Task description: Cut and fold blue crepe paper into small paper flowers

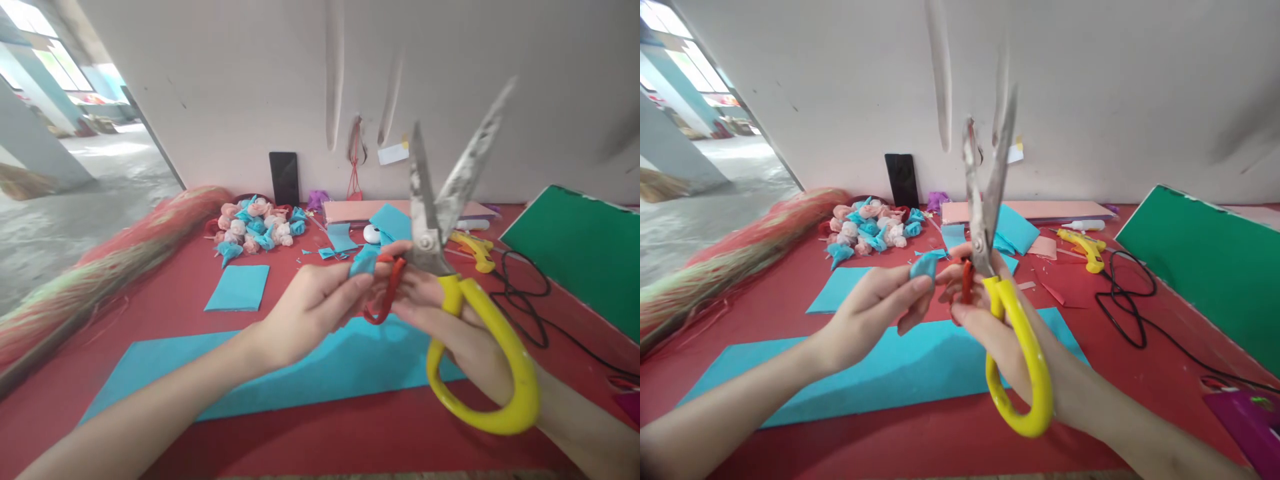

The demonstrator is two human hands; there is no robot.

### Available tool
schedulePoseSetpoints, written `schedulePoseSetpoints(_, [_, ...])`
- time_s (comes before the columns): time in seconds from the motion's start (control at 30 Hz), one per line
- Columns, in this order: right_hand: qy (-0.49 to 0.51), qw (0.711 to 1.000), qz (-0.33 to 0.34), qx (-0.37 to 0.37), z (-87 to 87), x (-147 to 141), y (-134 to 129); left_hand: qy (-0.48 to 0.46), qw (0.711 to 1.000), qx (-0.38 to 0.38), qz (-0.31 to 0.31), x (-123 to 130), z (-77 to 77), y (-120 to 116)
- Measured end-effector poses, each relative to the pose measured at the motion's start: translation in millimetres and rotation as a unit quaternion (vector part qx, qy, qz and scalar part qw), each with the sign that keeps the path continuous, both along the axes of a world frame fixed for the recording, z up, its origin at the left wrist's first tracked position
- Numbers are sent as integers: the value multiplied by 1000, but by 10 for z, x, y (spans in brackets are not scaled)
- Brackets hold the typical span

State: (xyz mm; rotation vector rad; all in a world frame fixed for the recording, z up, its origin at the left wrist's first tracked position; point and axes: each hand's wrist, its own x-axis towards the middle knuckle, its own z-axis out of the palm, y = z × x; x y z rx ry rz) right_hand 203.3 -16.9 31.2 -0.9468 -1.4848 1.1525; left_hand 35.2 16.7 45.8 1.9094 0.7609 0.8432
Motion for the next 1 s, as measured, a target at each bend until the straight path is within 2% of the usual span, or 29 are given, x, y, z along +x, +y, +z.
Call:
schedulePoseSetpoints(0.1, [-30, 999, 31, -28, -77, -17, -17, -75, 995, -51, 37, -44, 30, 41])
schedulePoseSetpoints(0.27, [-63, 994, 69, -52, -113, -55, -34, -157, 984, -76, 35, -76, 25, 85])
schedulePoseSetpoints(0.53, [-206, 971, 80, -90, -37, -9, -90, -149, 984, -98, 24, -82, 4, 101])
schedulePoseSetpoints(0.77, [-200, 975, 83, -56, -26, -22, -96, -111, 990, -88, 17, -100, 0, 93])
schedulePoseSetpoints(1.0, [-192, 979, 50, -50, -75, -63, -90, -107, 990, -86, 12, -93, 0, 112])
